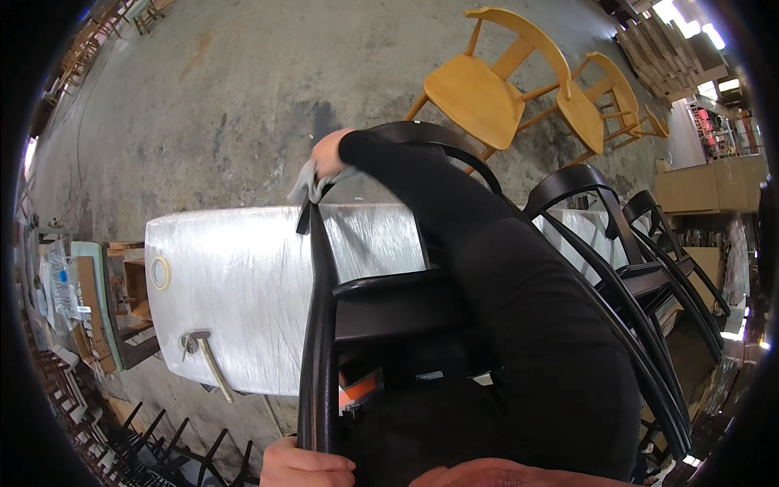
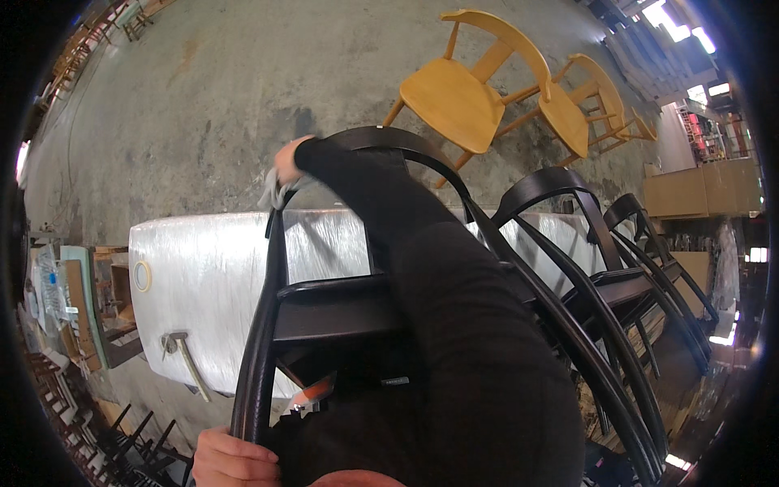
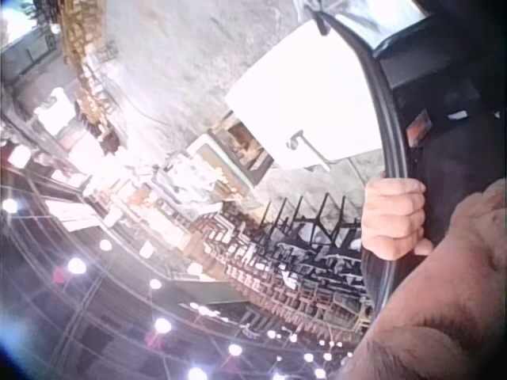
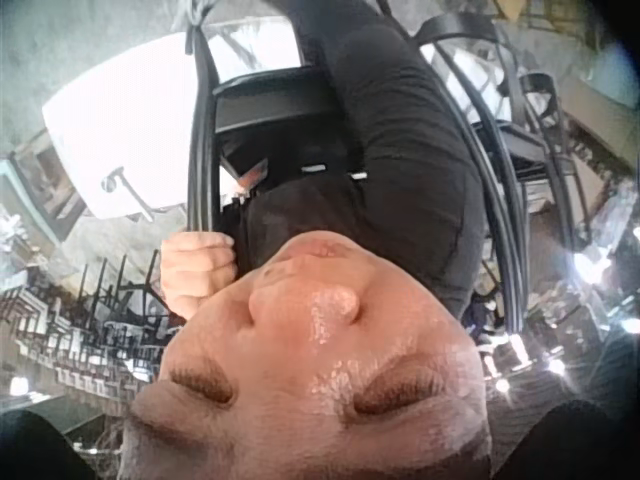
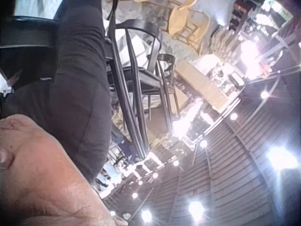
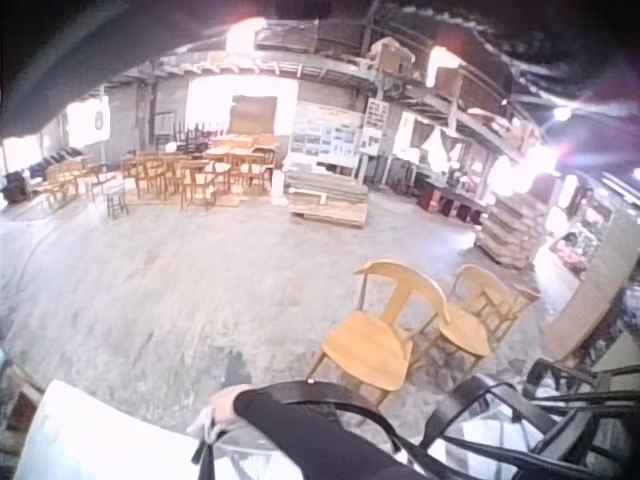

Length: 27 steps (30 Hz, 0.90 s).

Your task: The person picks up a black chair, places it on a white surface, and wipes the chair with a cloth. The person cleans the seat, backrest, and legs of the chair, then sets it aside.

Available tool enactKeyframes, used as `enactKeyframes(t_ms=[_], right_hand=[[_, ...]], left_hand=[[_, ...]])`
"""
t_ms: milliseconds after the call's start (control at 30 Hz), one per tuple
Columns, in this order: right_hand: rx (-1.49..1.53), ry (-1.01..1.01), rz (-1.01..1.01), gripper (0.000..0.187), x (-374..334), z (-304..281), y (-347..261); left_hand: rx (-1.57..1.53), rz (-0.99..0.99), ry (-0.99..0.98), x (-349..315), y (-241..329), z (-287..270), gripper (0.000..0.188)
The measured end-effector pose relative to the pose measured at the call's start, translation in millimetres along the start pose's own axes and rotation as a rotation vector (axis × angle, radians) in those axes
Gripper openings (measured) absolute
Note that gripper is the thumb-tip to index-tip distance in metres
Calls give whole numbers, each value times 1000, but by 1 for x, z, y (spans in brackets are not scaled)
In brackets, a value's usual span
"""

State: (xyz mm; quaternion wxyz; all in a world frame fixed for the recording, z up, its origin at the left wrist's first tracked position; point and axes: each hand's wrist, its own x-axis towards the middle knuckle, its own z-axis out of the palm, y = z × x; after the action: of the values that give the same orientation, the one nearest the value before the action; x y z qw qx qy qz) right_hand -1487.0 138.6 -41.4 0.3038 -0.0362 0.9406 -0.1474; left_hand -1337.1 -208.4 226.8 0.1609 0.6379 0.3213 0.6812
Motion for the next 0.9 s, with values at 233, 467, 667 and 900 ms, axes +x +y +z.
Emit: enactKeyframes(t_ms=[233, 467, 667, 900], right_hand=[[248, 329, 568, 63, -166, 49, 165], [165, 125, 717, 61, -215, 97, 200], [45, 105, 309, 53, -74, 0, 89], [-138, -329, 27, 60, 1, -1, -109]], left_hand=[[-17, 53, -47, 1, 1, -4, 8], [-4, 121, 77, -2, 0, 3, 12], [-2, 91, 168, -5, -2, 10, 17], [-55, 127, 197, -2, -5, 8, 24]])
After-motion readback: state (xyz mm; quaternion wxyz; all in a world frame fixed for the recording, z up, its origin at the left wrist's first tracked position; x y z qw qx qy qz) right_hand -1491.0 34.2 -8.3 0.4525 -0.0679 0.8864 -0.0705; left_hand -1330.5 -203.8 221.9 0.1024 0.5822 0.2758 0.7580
